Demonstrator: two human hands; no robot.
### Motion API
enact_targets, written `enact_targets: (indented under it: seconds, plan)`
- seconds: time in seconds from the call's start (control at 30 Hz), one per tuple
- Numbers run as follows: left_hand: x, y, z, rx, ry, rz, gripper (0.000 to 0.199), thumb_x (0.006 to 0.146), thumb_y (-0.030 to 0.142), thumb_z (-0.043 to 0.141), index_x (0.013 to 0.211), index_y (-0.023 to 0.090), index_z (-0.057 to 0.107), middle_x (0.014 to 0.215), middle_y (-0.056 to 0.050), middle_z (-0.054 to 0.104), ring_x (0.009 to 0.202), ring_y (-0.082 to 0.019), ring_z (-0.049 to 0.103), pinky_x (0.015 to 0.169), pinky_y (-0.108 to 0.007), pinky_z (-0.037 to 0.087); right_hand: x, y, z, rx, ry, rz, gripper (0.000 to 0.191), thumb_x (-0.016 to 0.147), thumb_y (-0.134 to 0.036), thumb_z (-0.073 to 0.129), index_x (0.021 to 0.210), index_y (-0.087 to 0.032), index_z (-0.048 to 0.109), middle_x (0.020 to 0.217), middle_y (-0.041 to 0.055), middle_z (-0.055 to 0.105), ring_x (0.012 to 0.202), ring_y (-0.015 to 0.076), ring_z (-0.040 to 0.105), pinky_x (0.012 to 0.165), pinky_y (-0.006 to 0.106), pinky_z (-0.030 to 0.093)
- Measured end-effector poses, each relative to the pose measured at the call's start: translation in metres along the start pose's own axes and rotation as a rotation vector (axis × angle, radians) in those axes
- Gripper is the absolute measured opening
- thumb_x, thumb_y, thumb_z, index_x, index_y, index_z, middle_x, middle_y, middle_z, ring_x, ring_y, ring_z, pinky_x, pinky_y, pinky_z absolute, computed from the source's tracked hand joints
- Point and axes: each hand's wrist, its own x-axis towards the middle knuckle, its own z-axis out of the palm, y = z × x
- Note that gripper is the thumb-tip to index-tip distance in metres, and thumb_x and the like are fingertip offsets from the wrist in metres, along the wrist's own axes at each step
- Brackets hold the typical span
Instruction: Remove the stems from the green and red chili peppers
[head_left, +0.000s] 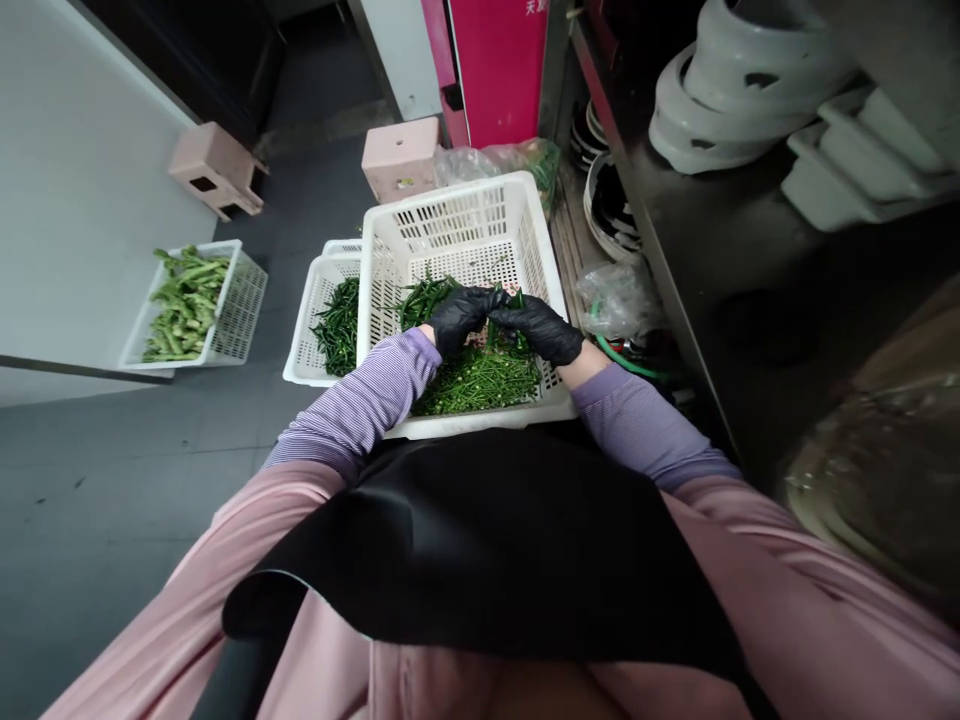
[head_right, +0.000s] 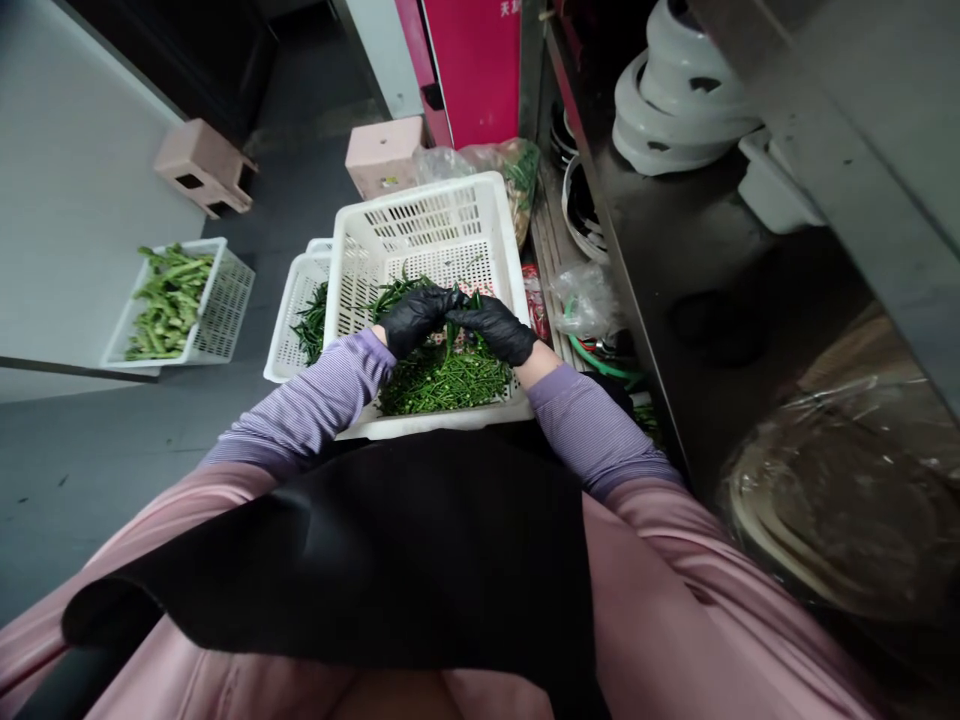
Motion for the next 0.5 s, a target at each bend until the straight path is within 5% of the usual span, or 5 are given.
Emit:
enact_targets:
  seconds: [0.1,0.2,0.3,0.4,0.5]
  plan:
    - [-0.018,-0.003,0.001,-0.009,0.043,-0.024,0.027,0.104,0.044,0.072,0.098,0.019,0.079,0.084,-0.003,0.066,0.072,-0.016,0.05,0.071,-0.033,0.044,-0.004,-0.001,-0.002,0.022,0.05,0.048,0.049,0.063,-0.053,0.103,0.084,-0.025,0.069,0.074,-0.0031,0.066,0.084,0.0215,0.064,0.081,0.038,0.055]
    - [-0.035,-0.012,0.002,0.056,0.003,-0.062,0.04,0.093,0.058,0.085,0.095,0.02,0.075,0.083,-0.002,0.067,0.078,-0.018,0.057,0.077,-0.035,0.05,-0.005,-0.001,-0.005,0.097,0.124,0.122,0.052,0.067,-0.05,0.101,0.08,-0.026,0.056,0.065,-0.0077,0.054,0.062,0.0134,0.049,0.061,0.03,0.041]
    - [-0.042,-0.029,0.007,0.175,0.016,-0.127,0.043,0.086,0.055,0.09,0.078,0.018,0.069,0.073,-0.001,0.065,0.076,-0.018,0.057,0.078,-0.034,0.051,-0.004,-0.002,-0.005,0.158,0.159,0.17,0.056,0.067,-0.046,0.099,0.079,-0.028,0.048,0.061,-0.01,0.049,0.056,0.0112,0.041,0.055,0.028,0.034]
    - [-0.04,-0.042,0.013,0.189,0.12,-0.096,0.032,0.095,0.045,0.079,0.081,0.018,0.07,0.077,-0.002,0.069,0.078,-0.018,0.059,0.082,-0.034,0.053,-0.005,-0.003,-0.003,0.185,0.2,0.202,0.054,0.07,-0.046,0.098,0.079,-0.028,0.047,0.06,-0.01,0.046,0.056,0.0118,0.04,0.056,0.028,0.034]
    - [-0.037,-0.046,0.012,0.251,-0.002,-0.035,0.03,0.098,0.043,0.073,0.082,0.018,0.074,0.081,-0.004,0.074,0.079,-0.019,0.062,0.085,-0.035,0.055,-0.009,-0.009,-0.001,0.165,0.188,0.234,0.049,0.073,-0.047,0.097,0.078,-0.027,0.052,0.064,-0.0075,0.051,0.061,0.0135,0.045,0.059,0.029,0.038]
